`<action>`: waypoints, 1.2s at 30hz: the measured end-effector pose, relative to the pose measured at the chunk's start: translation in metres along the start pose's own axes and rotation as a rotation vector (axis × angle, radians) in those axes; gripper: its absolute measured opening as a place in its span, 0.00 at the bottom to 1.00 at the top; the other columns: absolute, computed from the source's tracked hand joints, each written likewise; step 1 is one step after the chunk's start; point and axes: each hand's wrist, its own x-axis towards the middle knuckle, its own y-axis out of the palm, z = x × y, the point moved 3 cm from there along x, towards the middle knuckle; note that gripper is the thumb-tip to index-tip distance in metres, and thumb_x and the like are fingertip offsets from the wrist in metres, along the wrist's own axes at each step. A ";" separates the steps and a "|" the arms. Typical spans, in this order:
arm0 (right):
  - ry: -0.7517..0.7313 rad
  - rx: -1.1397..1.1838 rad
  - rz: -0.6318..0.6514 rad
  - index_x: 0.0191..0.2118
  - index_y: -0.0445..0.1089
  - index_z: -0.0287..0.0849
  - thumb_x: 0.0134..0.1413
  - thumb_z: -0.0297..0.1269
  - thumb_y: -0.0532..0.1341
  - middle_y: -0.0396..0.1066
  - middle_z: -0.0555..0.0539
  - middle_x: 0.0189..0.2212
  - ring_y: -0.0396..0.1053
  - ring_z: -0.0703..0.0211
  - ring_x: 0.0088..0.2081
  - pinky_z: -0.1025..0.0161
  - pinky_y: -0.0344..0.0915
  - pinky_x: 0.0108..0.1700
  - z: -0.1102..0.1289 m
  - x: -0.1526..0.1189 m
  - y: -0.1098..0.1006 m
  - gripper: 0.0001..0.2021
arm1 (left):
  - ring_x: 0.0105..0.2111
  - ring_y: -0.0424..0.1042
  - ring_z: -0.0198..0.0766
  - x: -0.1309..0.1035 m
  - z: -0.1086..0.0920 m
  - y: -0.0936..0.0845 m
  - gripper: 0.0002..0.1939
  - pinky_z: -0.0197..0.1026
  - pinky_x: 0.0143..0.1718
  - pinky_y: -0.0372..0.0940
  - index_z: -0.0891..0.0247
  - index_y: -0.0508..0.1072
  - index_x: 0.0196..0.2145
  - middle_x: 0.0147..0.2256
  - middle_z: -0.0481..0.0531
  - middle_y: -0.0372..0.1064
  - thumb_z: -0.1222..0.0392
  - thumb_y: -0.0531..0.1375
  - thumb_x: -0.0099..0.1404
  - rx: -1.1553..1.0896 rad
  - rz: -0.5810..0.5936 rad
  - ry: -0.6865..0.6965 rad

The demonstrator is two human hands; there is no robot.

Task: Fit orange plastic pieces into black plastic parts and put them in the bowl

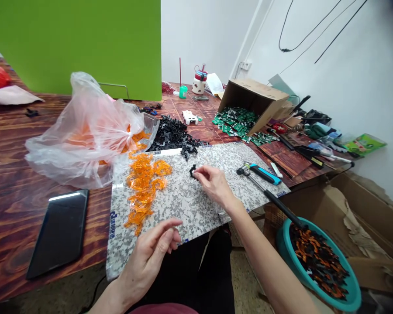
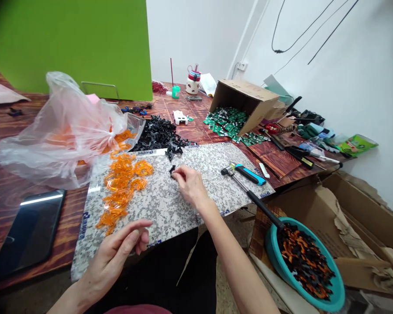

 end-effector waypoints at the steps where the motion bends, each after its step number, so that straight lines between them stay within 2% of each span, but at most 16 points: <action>1: -0.024 0.055 0.059 0.35 0.72 0.40 0.59 0.35 0.57 0.71 0.50 0.27 0.67 0.63 0.28 0.67 0.62 0.32 0.010 -0.013 -0.002 0.08 | 0.30 0.70 0.35 0.000 0.001 -0.001 0.15 0.36 0.32 0.67 0.60 0.68 0.50 0.33 0.50 0.71 0.55 0.49 0.71 -0.011 -0.030 -0.012; 3: -0.065 0.229 0.243 0.34 0.72 0.40 0.59 0.35 0.57 0.71 0.51 0.26 0.65 0.65 0.27 0.69 0.61 0.30 0.029 -0.040 -0.004 0.08 | 0.32 0.70 0.35 0.000 0.002 -0.003 0.16 0.36 0.34 0.67 0.59 0.65 0.52 0.37 0.51 0.71 0.54 0.49 0.70 -0.019 -0.083 -0.030; 6: -0.087 0.401 0.500 0.33 0.72 0.39 0.59 0.33 0.57 0.69 0.52 0.26 0.64 0.67 0.27 0.70 0.60 0.30 0.048 -0.072 -0.005 0.08 | 0.29 0.68 0.34 0.000 0.000 -0.005 0.14 0.35 0.33 0.65 0.61 0.68 0.46 0.31 0.48 0.69 0.52 0.50 0.70 0.031 -0.087 -0.054; 8: -0.078 0.409 0.577 0.33 0.72 0.39 0.58 0.33 0.57 0.66 0.54 0.23 0.60 0.68 0.25 0.71 0.58 0.27 0.051 -0.083 -0.004 0.07 | 0.24 0.65 0.33 0.000 -0.003 -0.004 0.15 0.34 0.28 0.62 0.62 0.72 0.35 0.23 0.45 0.65 0.50 0.51 0.69 0.071 -0.053 -0.080; 10: -0.056 0.427 0.587 0.33 0.72 0.39 0.58 0.35 0.58 0.64 0.55 0.21 0.58 0.69 0.23 0.71 0.56 0.26 0.048 -0.086 -0.002 0.07 | 0.21 0.61 0.32 0.001 -0.007 -0.003 0.20 0.33 0.24 0.59 0.63 0.71 0.25 0.19 0.45 0.62 0.49 0.51 0.68 0.076 -0.016 -0.112; 12: -0.028 0.465 0.555 0.33 0.71 0.39 0.57 0.38 0.60 0.65 0.54 0.22 0.60 0.68 0.24 0.71 0.58 0.26 0.043 -0.085 -0.001 0.08 | 0.19 0.59 0.31 0.002 -0.009 0.001 0.22 0.33 0.21 0.57 0.64 0.71 0.23 0.19 0.46 0.64 0.48 0.53 0.67 0.037 0.014 -0.148; 16: -0.035 0.467 0.502 0.34 0.71 0.39 0.58 0.41 0.60 0.68 0.53 0.25 0.64 0.67 0.26 0.70 0.60 0.28 0.031 -0.077 -0.003 0.10 | 0.17 0.60 0.30 0.005 -0.010 0.009 0.19 0.32 0.19 0.56 0.66 0.75 0.28 0.21 0.49 0.70 0.47 0.55 0.65 -0.056 0.037 -0.216; 17: -0.061 0.420 0.459 0.34 0.71 0.40 0.59 0.40 0.59 0.69 0.52 0.25 0.64 0.66 0.26 0.69 0.60 0.29 0.026 -0.073 -0.005 0.09 | 0.17 0.60 0.29 0.005 -0.009 0.010 0.19 0.32 0.19 0.56 0.66 0.76 0.29 0.21 0.49 0.71 0.47 0.56 0.64 -0.071 0.024 -0.228; 19: -0.108 0.210 0.283 0.35 0.71 0.41 0.60 0.37 0.57 0.70 0.51 0.28 0.66 0.65 0.29 0.68 0.62 0.32 0.011 -0.063 -0.011 0.07 | 0.17 0.63 0.30 0.007 -0.011 0.010 0.19 0.33 0.19 0.58 0.66 0.77 0.31 0.21 0.49 0.72 0.47 0.56 0.64 -0.091 -0.022 -0.234; 22: -0.091 -0.132 0.025 0.36 0.71 0.43 0.58 0.32 0.58 0.70 0.47 0.33 0.67 0.59 0.36 0.62 0.62 0.41 -0.020 -0.047 -0.018 0.05 | 0.25 0.73 0.37 0.009 -0.016 0.009 0.20 0.36 0.28 0.66 0.65 0.76 0.22 0.20 0.51 0.73 0.49 0.57 0.64 -0.077 -0.080 -0.187; 24: -0.059 -0.215 -0.022 0.34 0.72 0.43 0.57 0.31 0.58 0.69 0.45 0.33 0.66 0.55 0.38 0.59 0.60 0.43 -0.036 -0.041 -0.019 0.05 | 0.30 0.75 0.41 0.009 -0.019 0.007 0.22 0.38 0.35 0.68 0.63 0.73 0.16 0.21 0.52 0.75 0.51 0.56 0.64 -0.052 -0.095 -0.151; 26: -0.046 -0.230 -0.030 0.32 0.71 0.42 0.57 0.30 0.57 0.67 0.45 0.32 0.65 0.53 0.38 0.58 0.60 0.42 -0.041 -0.041 -0.019 0.06 | 0.33 0.76 0.42 0.008 -0.019 0.005 0.23 0.40 0.38 0.68 0.63 0.73 0.15 0.24 0.53 0.77 0.53 0.55 0.65 -0.032 -0.105 -0.140; 28: -0.048 -0.240 -0.034 0.32 0.70 0.42 0.58 0.31 0.56 0.67 0.45 0.32 0.65 0.53 0.37 0.59 0.60 0.39 -0.032 -0.049 -0.017 0.06 | 0.38 0.76 0.44 0.006 -0.018 0.004 0.22 0.40 0.40 0.68 0.63 0.74 0.17 0.27 0.54 0.78 0.54 0.55 0.65 -0.015 -0.115 -0.138; 30: -0.074 -0.180 -0.031 0.34 0.69 0.42 0.60 0.32 0.55 0.68 0.46 0.32 0.65 0.56 0.34 0.61 0.60 0.36 -0.011 -0.065 -0.014 0.06 | 0.40 0.75 0.45 0.005 -0.017 0.003 0.20 0.41 0.41 0.67 0.63 0.76 0.20 0.28 0.54 0.78 0.55 0.55 0.66 -0.002 -0.127 -0.138; 34: -0.181 0.080 -0.040 0.36 0.67 0.43 0.60 0.31 0.55 0.69 0.49 0.29 0.65 0.62 0.28 0.66 0.61 0.31 0.040 -0.105 0.001 0.05 | 0.32 0.75 0.41 0.005 -0.015 0.005 0.17 0.39 0.38 0.67 0.64 0.78 0.25 0.27 0.52 0.77 0.57 0.55 0.66 -0.031 -0.143 -0.133; 36: -0.209 0.148 -0.060 0.34 0.67 0.43 0.59 0.29 0.55 0.69 0.48 0.28 0.65 0.63 0.28 0.66 0.61 0.29 0.054 -0.119 0.012 0.05 | 0.31 0.74 0.39 0.006 -0.015 0.006 0.16 0.37 0.38 0.67 0.65 0.78 0.25 0.26 0.50 0.75 0.57 0.56 0.66 -0.049 -0.150 -0.111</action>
